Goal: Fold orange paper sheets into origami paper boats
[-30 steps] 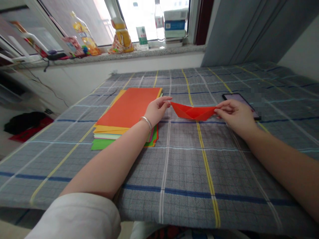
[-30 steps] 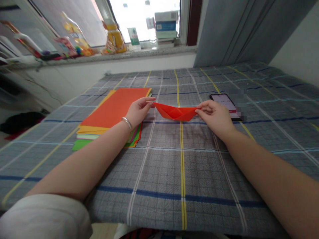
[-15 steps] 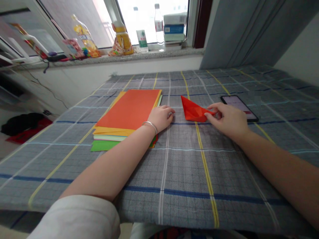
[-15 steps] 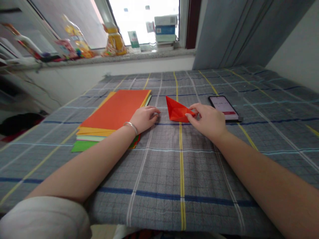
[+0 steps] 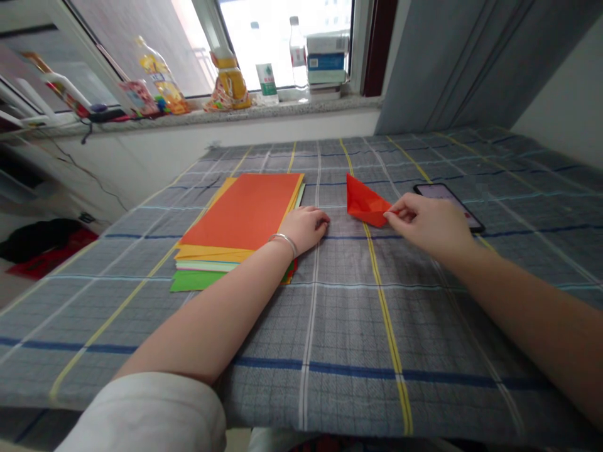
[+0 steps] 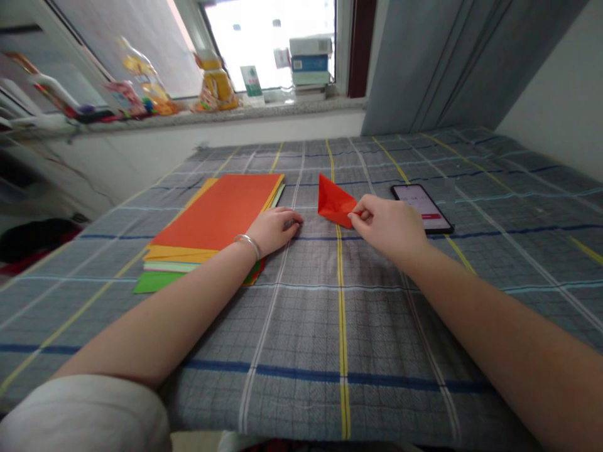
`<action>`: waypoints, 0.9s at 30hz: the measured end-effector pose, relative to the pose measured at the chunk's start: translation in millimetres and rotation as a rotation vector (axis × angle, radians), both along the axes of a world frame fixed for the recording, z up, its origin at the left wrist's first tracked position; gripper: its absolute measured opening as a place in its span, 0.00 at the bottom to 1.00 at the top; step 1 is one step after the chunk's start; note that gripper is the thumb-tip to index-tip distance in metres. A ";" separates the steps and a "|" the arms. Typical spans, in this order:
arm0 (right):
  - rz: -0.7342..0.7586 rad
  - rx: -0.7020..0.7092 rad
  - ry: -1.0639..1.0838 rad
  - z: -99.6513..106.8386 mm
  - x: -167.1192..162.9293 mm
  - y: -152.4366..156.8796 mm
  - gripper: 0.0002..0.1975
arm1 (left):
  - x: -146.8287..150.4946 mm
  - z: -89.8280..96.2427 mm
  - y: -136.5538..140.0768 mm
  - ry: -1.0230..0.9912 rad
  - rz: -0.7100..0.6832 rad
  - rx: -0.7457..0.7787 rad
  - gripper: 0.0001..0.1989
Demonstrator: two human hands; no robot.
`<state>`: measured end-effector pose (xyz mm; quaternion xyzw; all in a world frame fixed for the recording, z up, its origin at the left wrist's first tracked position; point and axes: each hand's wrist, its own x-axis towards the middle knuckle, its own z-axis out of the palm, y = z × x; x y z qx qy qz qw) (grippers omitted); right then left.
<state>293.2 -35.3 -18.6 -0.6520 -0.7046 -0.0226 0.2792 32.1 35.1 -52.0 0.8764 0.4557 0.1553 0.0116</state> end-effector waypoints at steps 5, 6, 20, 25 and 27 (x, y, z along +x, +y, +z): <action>-0.069 0.008 -0.068 7.8 -21.8 11.9 0.08 | -0.4 -1.6 0.2 -0.006 -0.001 0.005 0.12; -0.068 -0.006 -0.068 5.9 -25.0 13.7 0.09 | -0.5 -2.1 0.3 -0.008 -0.001 0.008 0.12; 0.049 -0.064 0.052 0.7 7.2 20.9 0.07 | 0.7 -1.4 -1.0 0.033 -0.006 0.007 0.13; 0.073 -0.127 -0.019 -3.0 10.4 23.3 0.08 | 8.1 2.1 -13.1 0.031 -0.091 0.106 0.17; 0.092 -0.117 -0.058 -2.7 7.1 20.5 0.07 | 14.4 6.2 -22.7 -0.069 -0.118 0.113 0.20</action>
